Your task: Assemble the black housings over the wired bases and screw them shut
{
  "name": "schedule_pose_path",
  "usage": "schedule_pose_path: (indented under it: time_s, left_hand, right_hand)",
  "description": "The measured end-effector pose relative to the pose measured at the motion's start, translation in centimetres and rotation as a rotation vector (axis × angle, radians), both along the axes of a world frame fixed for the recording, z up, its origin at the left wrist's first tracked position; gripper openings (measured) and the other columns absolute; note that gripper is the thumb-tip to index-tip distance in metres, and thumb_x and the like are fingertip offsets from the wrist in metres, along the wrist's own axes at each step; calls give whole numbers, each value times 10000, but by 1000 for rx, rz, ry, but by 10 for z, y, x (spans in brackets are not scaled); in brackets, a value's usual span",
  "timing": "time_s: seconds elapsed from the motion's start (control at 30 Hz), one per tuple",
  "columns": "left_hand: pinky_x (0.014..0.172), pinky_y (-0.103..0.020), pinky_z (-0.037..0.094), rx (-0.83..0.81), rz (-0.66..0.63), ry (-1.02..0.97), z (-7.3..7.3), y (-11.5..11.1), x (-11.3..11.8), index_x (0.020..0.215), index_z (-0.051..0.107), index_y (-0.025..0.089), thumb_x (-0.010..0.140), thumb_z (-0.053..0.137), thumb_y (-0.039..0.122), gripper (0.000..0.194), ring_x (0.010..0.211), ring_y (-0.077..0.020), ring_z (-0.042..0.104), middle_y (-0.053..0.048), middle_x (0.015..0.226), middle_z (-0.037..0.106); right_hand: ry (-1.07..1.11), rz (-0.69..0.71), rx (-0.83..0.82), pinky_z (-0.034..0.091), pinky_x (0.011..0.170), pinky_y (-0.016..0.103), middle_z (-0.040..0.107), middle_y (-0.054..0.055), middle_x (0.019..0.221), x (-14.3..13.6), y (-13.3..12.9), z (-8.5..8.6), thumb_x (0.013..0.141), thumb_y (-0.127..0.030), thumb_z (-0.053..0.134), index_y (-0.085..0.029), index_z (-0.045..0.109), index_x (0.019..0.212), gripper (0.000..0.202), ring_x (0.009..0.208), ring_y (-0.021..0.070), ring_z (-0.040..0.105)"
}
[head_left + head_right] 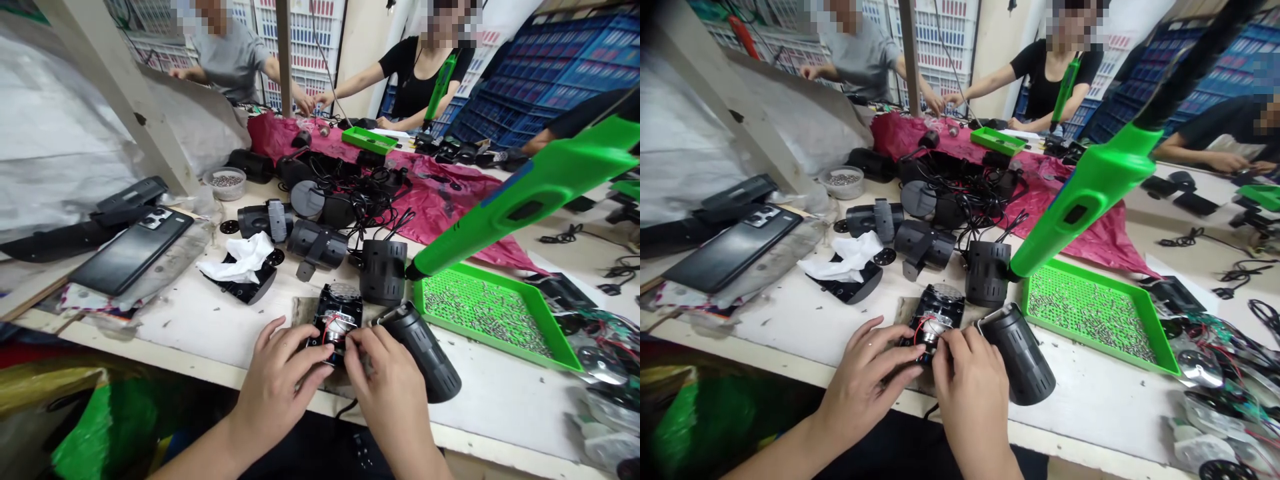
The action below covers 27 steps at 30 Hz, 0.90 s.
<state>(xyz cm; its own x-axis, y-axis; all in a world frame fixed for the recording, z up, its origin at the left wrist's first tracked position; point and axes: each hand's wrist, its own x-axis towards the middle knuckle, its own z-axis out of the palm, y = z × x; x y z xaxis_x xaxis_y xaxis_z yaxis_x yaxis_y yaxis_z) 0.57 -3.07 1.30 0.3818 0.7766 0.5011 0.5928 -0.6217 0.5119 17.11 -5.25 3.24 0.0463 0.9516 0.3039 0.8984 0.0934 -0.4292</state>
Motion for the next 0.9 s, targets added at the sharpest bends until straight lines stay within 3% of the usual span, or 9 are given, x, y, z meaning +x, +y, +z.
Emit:
schedule_pose_path:
  time_s: [0.13,0.23,0.33,0.47,0.57,0.77,0.9]
  left_hand:
    - [1056,-463,318,-14,-3,-18,0,1,2,974,664,259,889,579,159,156,942,-178,649,-10,1040,687]
    - [1105,-470,250,-19,-8,-50,-1,1,4,952,658,256,890,573,149,150,1068,-204,622,8,1055,716]
    - [1129,-471,199,-8,3,-66,-2,0,5,949,655,264,890,567,135,168,1193,-224,556,26,1066,725]
    - [1110,-477,222,3,55,-75,-2,-1,6,924,657,270,887,564,148,158,1141,-229,567,28,1032,728]
    - [1096,-483,241,-2,66,-77,-1,0,7,879,654,259,880,552,135,161,1090,-229,582,23,997,731]
    - [1052,-473,309,8,73,-72,2,0,9,899,668,263,858,619,186,100,957,-209,613,19,950,734]
    - [1041,-484,319,-15,48,-63,2,1,6,907,657,250,842,653,245,65,938,-212,620,-1,943,720]
  right_hand:
    - [-4,75,12,385,649,280,601,0,789,-4,1,4,910,-189,490,-230,591,996,139,704,175,575]
    - [70,119,-8,414,681,280,640,6,838,-8,4,5,907,-156,479,-232,581,1057,196,756,177,604]
    - [166,135,-44,423,687,273,655,-3,842,-10,7,8,898,-139,474,-236,584,987,171,769,171,613]
    - [206,166,-134,411,671,275,598,-10,781,-7,5,14,883,-149,464,-219,532,851,103,734,165,572]
    - [174,192,-160,403,673,288,565,-4,777,-5,2,16,907,-248,484,-218,511,794,120,728,169,540]
    - [153,-14,-39,425,598,257,547,3,781,-4,2,3,948,-333,454,-232,569,806,209,639,141,548]
    - [209,-124,12,434,494,226,559,1,793,-2,-1,1,921,-381,496,-201,536,997,199,514,102,516]
